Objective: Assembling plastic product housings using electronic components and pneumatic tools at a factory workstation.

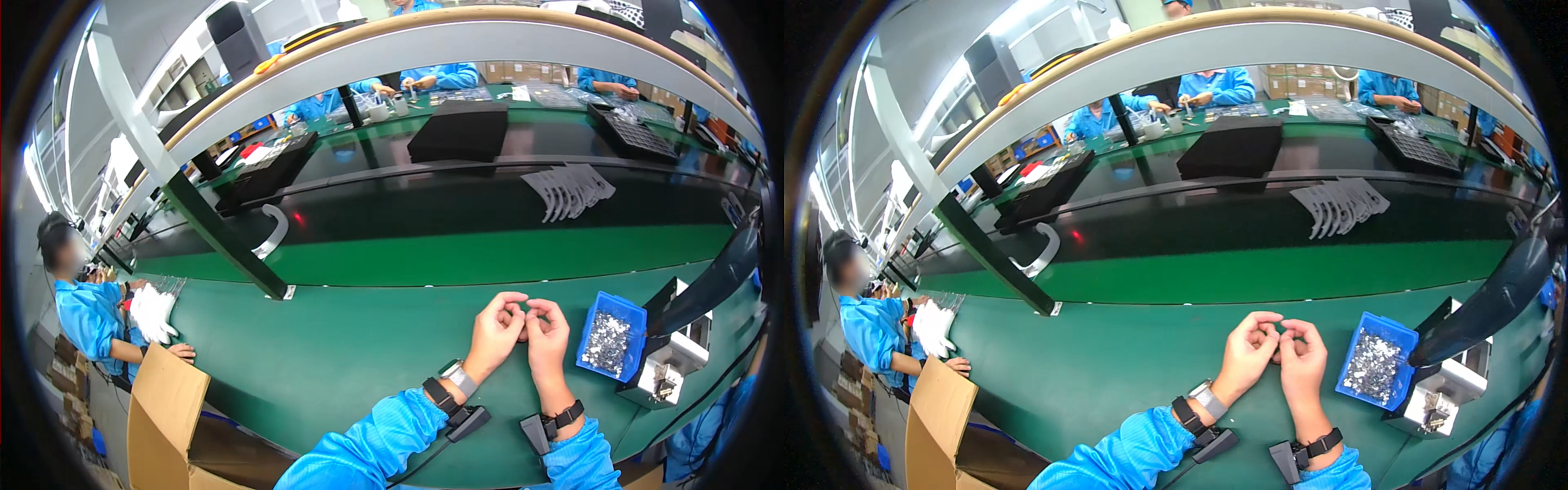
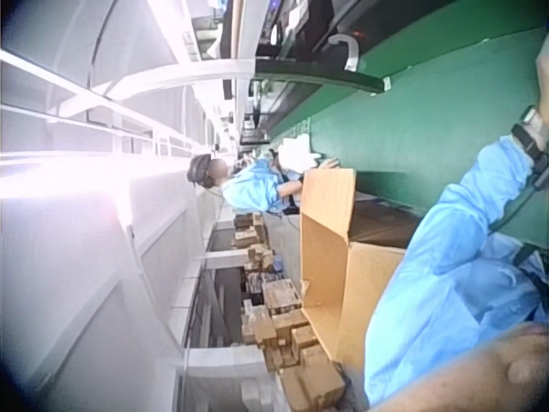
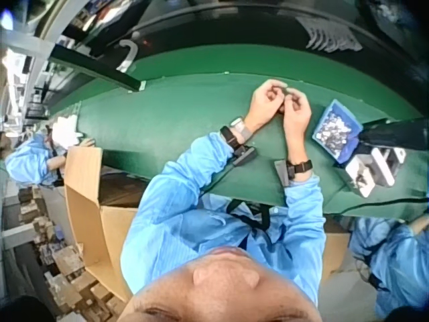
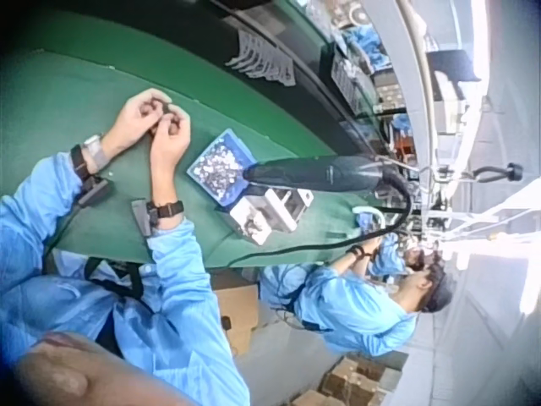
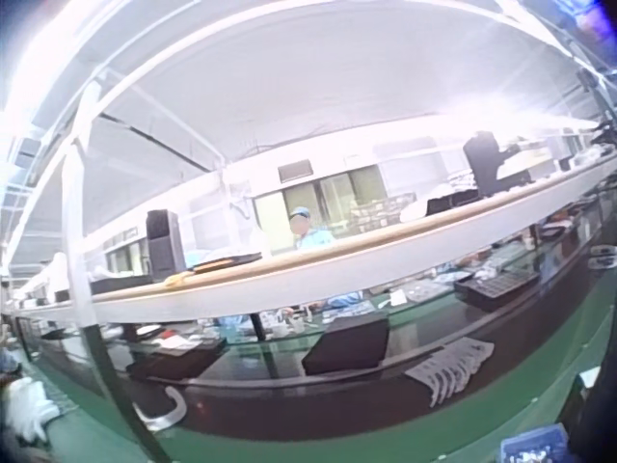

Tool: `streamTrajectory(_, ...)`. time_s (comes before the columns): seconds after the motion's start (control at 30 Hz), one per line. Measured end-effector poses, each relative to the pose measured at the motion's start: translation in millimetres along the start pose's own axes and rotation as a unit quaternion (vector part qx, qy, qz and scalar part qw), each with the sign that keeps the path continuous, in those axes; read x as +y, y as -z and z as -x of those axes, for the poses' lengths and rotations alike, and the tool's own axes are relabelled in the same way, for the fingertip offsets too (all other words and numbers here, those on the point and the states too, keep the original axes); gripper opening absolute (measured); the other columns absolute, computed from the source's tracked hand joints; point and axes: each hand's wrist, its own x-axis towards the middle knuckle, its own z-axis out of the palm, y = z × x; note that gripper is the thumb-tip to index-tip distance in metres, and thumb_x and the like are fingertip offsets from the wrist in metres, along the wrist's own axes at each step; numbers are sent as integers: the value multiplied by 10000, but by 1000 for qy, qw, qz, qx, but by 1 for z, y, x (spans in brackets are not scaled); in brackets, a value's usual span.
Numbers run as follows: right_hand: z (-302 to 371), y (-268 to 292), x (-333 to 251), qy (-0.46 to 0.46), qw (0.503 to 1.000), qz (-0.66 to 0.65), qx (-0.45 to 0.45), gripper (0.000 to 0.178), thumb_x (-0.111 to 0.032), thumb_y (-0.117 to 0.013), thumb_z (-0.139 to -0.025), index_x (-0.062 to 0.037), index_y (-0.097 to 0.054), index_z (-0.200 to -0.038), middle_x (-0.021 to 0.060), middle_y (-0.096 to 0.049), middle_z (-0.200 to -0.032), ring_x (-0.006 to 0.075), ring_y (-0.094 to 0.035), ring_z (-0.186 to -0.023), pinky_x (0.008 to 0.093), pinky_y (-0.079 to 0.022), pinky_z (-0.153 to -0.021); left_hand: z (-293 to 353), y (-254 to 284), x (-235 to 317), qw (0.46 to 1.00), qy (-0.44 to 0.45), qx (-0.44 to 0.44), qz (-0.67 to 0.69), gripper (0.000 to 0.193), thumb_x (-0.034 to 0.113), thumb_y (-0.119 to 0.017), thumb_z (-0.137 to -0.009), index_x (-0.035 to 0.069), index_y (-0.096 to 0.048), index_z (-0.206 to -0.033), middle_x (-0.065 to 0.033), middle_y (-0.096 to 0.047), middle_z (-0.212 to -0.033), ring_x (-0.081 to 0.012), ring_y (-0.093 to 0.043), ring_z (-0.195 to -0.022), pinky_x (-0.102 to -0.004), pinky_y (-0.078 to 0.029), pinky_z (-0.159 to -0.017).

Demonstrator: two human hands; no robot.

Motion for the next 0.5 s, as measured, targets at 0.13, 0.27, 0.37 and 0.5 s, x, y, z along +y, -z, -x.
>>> streamTrajectory(0.13,0,-2,-1,-2,1000,14,-4,153,54,-541,-926,-6,-581,-1061,5,-558,-880,52,-567,-632,194,-468,-523,0,1,0,1000,-3,5,-2,247,-10,-612,-881,24,-612,-1126,20,-568,-798,-18,-534,-601,-185,-448,-522)
streamTrajectory(0.27,1,-3,1,-2,1000,16,8,158,62,-534,-923,-6,-581,-1058,0,-557,-861,49,-561,-628,189,-450,-513,1,3,0,1000,-7,4,-5,238,-2,-613,-884,18,-611,-1121,21,-575,-799,-13,-519,-597,-187,-441,-516)
streamTrajectory(0.37,1,-2,2,2,1000,20,8,167,67,-525,-921,-5,-580,-1062,0,-555,-861,46,-555,-619,185,-444,-506,2,1,1,1000,-4,2,2,238,9,-614,-884,18,-609,-1122,25,-572,-788,-14,-509,-587,-191,-437,-513)
streamTrajectory(0.5,2,-3,-1,9,1000,20,12,165,69,-523,-922,-4,-580,-1058,4,-560,-868,42,-546,-608,185,-443,-505,2,1,2,1000,-4,-1,-8,244,13,-618,-877,23,-610,-1120,23,-571,-778,-18,-516,-589,-192,-438,-522)
